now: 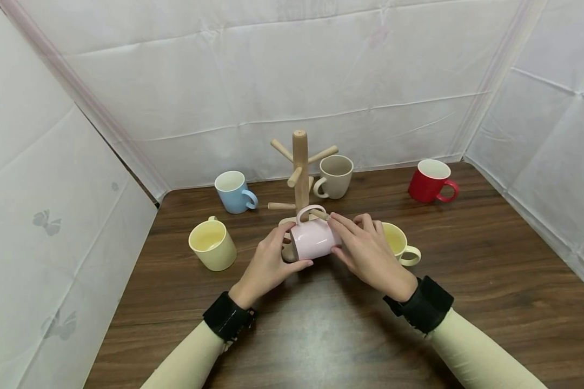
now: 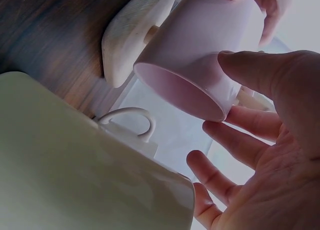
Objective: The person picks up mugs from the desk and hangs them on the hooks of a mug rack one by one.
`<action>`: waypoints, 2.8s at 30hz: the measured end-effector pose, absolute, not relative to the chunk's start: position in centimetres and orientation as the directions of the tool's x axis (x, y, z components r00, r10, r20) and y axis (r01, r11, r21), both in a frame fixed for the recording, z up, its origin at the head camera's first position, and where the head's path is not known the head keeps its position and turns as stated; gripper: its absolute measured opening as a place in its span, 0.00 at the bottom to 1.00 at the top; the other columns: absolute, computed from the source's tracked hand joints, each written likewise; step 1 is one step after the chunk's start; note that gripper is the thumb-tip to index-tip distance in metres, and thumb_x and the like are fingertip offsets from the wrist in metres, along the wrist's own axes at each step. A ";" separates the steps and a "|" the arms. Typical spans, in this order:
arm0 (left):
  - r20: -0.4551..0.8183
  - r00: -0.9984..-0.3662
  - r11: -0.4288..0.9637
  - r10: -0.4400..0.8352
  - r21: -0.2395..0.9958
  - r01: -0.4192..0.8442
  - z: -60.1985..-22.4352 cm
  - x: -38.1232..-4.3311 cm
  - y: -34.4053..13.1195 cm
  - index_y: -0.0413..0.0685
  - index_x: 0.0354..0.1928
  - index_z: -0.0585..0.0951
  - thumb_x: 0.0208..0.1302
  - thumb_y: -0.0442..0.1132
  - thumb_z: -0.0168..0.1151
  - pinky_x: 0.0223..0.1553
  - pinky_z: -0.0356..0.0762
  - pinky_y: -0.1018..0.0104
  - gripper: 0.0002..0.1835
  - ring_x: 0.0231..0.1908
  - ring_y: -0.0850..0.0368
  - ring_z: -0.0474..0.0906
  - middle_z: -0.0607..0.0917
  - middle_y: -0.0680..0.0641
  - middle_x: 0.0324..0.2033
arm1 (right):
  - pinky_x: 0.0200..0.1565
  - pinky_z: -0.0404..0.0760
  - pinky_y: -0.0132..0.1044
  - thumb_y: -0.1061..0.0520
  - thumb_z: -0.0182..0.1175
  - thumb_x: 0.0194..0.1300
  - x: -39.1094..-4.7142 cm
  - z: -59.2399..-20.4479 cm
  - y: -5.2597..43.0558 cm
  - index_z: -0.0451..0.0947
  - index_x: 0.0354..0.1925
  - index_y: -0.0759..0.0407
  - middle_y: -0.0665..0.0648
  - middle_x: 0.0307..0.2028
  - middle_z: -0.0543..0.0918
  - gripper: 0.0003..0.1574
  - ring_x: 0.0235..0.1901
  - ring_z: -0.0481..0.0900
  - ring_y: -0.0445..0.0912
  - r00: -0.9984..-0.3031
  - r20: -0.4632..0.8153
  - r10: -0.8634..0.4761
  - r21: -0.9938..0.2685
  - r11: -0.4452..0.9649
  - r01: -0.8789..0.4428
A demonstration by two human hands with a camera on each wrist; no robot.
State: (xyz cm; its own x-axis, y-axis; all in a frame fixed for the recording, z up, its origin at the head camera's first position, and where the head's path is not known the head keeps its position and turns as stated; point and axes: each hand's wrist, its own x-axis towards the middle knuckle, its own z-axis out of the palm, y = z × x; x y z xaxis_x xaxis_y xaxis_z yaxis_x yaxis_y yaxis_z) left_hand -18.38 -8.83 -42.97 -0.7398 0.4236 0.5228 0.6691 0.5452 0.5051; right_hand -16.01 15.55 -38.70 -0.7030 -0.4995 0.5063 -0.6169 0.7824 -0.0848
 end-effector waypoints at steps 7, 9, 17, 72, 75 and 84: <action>0.534 -0.725 0.548 0.434 0.482 0.683 -43.0 -18.1 -9.0 0.51 0.64 0.63 0.51 0.58 0.67 0.39 0.79 0.56 0.41 0.45 0.56 0.74 0.73 0.50 0.53 | 0.38 0.64 0.50 0.48 0.65 0.56 -16.0 -39.0 15.6 0.62 0.66 0.53 0.56 0.64 0.65 0.42 0.47 0.65 0.56 -0.692 0.519 -0.501 -0.080 0.778 -0.623; 0.526 -0.730 0.555 0.437 0.480 0.679 -42.9 -18.1 -9.1 0.52 0.64 0.63 0.52 0.58 0.66 0.39 0.79 0.57 0.40 0.45 0.55 0.74 0.74 0.50 0.52 | 0.42 0.65 0.53 0.48 0.65 0.56 -16.1 -39.1 15.7 0.60 0.67 0.54 0.56 0.65 0.64 0.44 0.50 0.65 0.58 -0.693 0.519 -0.499 -0.080 0.780 -0.621; 0.498 -0.757 0.581 0.423 0.492 0.648 -43.0 -17.9 -9.0 0.55 0.65 0.63 0.54 0.59 0.64 0.41 0.78 0.59 0.39 0.47 0.57 0.74 0.73 0.52 0.52 | 0.54 0.57 0.64 0.44 0.64 0.57 -16.0 -39.3 15.6 0.59 0.67 0.55 0.57 0.67 0.61 0.45 0.60 0.57 0.64 -0.711 0.499 -0.495 -0.096 0.784 -0.613; 0.478 -0.741 0.562 0.472 0.484 0.671 -43.1 -18.0 -9.1 0.51 0.63 0.66 0.64 0.51 0.56 0.45 0.77 0.58 0.27 0.48 0.55 0.75 0.79 0.48 0.48 | 0.63 0.43 0.64 0.41 0.58 0.61 -15.0 -39.6 15.2 0.59 0.67 0.55 0.61 0.69 0.56 0.42 0.68 0.45 0.55 -0.683 0.482 -0.548 -0.086 0.746 -0.660; 0.468 -0.746 0.565 0.474 0.489 0.665 -43.1 -17.9 -9.2 0.51 0.63 0.66 0.64 0.51 0.56 0.44 0.77 0.58 0.28 0.47 0.56 0.75 0.79 0.48 0.48 | 0.63 0.44 0.64 0.41 0.58 0.61 -15.0 -39.6 15.1 0.60 0.67 0.55 0.62 0.68 0.57 0.41 0.67 0.47 0.56 -0.679 0.494 -0.543 -0.096 0.743 -0.663; 0.466 -0.756 0.572 0.459 0.496 0.653 -43.1 -17.8 -9.3 0.53 0.62 0.67 0.65 0.52 0.55 0.43 0.78 0.57 0.26 0.47 0.55 0.76 0.80 0.48 0.48 | 0.61 0.47 0.66 0.41 0.59 0.61 -14.9 -39.5 15.1 0.61 0.67 0.51 0.61 0.67 0.59 0.40 0.67 0.47 0.56 -0.674 0.502 -0.542 -0.096 0.740 -0.666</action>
State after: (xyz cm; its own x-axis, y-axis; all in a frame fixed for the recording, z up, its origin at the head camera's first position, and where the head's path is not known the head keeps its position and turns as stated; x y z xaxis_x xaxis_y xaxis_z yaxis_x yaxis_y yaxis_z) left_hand -17.76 -9.26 -43.06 -0.7562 0.4589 0.4664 0.6531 0.5724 0.4958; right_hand -14.93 15.12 -39.52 -0.6741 -0.5417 0.5022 -0.6661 0.7396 -0.0965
